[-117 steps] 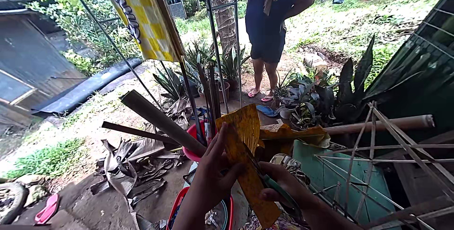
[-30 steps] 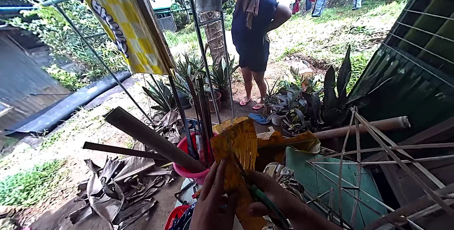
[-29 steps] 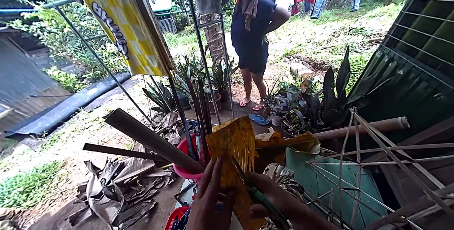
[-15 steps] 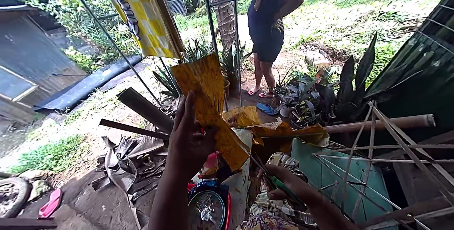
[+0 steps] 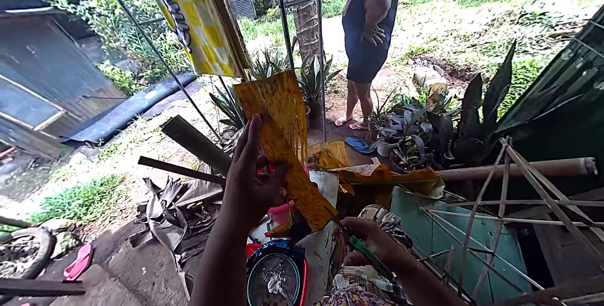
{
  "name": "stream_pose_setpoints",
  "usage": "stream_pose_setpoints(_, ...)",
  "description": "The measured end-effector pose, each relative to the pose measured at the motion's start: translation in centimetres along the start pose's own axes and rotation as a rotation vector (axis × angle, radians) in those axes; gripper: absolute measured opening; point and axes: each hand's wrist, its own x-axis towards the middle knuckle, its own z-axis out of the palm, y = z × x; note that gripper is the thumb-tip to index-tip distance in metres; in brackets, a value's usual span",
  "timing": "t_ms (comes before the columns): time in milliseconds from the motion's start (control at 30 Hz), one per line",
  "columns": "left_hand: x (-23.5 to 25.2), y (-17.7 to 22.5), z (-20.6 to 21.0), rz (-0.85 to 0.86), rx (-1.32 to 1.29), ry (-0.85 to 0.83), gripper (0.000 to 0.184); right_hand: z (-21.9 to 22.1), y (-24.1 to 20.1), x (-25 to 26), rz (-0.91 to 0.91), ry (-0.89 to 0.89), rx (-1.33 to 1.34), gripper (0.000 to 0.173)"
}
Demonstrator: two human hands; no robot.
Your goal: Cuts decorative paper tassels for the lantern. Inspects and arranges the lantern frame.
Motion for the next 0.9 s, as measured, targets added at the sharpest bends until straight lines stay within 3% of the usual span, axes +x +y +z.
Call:
stream_pose_setpoints(267,-0.1,-0.5,0.3,-0.020,-0.022,0.016,0.099,-0.1,-0.1,-0.4,-0.010,0.061,0.003,0.048)
stream_pose_setpoints(633,-0.8,-0.2,0.9,-0.032,0.029,0.034,0.100,0.6,-0.9,-0.2,0.024,0.145,-0.017,0.048)
stream_pose_setpoints(900,-1.2,-1.3,1.3,-0.045,-0.075,-0.009,0.098,1.1,-1.6,0.2,0.058,0.139,0.028,0.047)
